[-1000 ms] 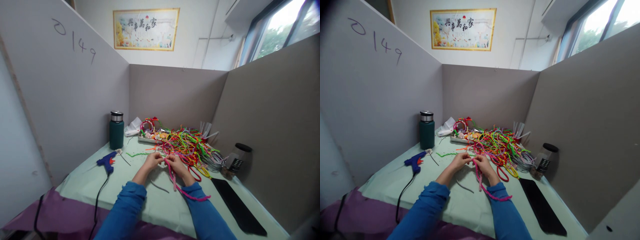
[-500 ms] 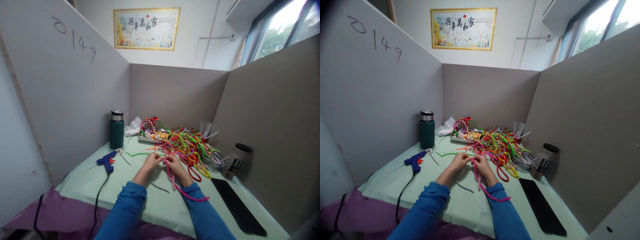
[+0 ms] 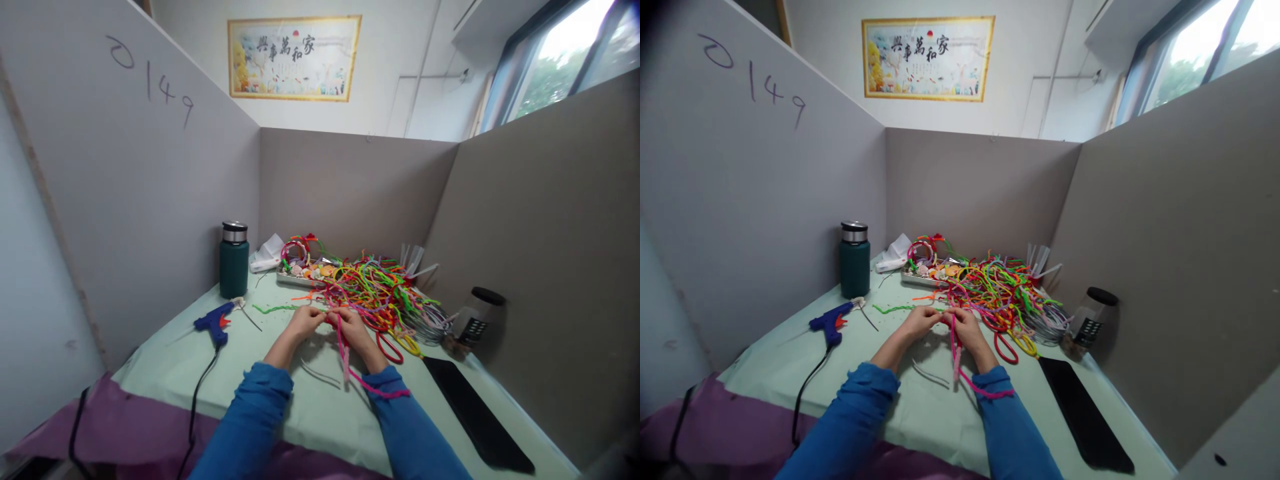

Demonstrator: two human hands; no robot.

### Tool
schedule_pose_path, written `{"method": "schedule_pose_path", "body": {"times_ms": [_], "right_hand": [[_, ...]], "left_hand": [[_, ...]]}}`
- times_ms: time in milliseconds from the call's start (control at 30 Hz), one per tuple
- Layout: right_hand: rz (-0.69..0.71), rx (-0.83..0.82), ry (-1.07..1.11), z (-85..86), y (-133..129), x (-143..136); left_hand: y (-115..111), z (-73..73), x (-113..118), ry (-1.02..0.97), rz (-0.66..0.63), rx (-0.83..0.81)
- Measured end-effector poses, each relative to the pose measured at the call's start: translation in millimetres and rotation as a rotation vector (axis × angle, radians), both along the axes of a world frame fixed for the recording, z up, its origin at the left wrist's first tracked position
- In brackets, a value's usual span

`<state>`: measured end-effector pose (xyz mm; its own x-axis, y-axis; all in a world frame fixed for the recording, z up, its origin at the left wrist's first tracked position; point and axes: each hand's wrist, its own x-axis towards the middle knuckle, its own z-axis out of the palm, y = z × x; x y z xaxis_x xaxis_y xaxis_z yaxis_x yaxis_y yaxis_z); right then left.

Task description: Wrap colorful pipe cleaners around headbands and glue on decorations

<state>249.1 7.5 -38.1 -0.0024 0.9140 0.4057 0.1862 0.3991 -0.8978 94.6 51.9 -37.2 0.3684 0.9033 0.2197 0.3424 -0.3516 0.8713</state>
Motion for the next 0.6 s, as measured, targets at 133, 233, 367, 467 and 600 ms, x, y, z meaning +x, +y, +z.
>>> {"method": "schedule_pose_path", "body": {"times_ms": [133, 233, 367, 467, 600], "right_hand": [[-0.061, 0.009, 0.018, 3.1, -2, -1], [-0.074, -0.024, 0.064, 3.1, -3, 0], [-0.092, -0.076, 0.124, -2.4, 0, 3], [-0.073, -0.105, 0.193, -7.3, 3, 5], [-0.035, -0.122, 0.287, -7.2, 3, 4]], "left_hand": [[-5, 4.4, 0, -0.079, -0.049, -0.071], [-9, 9.1, 0, -0.118, -0.088, -0.140], [-11, 11.9, 0, -0.165, -0.091, -0.159], [-9, 10.4, 0, -0.213, -0.153, -0.130], [-5, 5.4, 1, -0.202, -0.175, -0.007]]}}
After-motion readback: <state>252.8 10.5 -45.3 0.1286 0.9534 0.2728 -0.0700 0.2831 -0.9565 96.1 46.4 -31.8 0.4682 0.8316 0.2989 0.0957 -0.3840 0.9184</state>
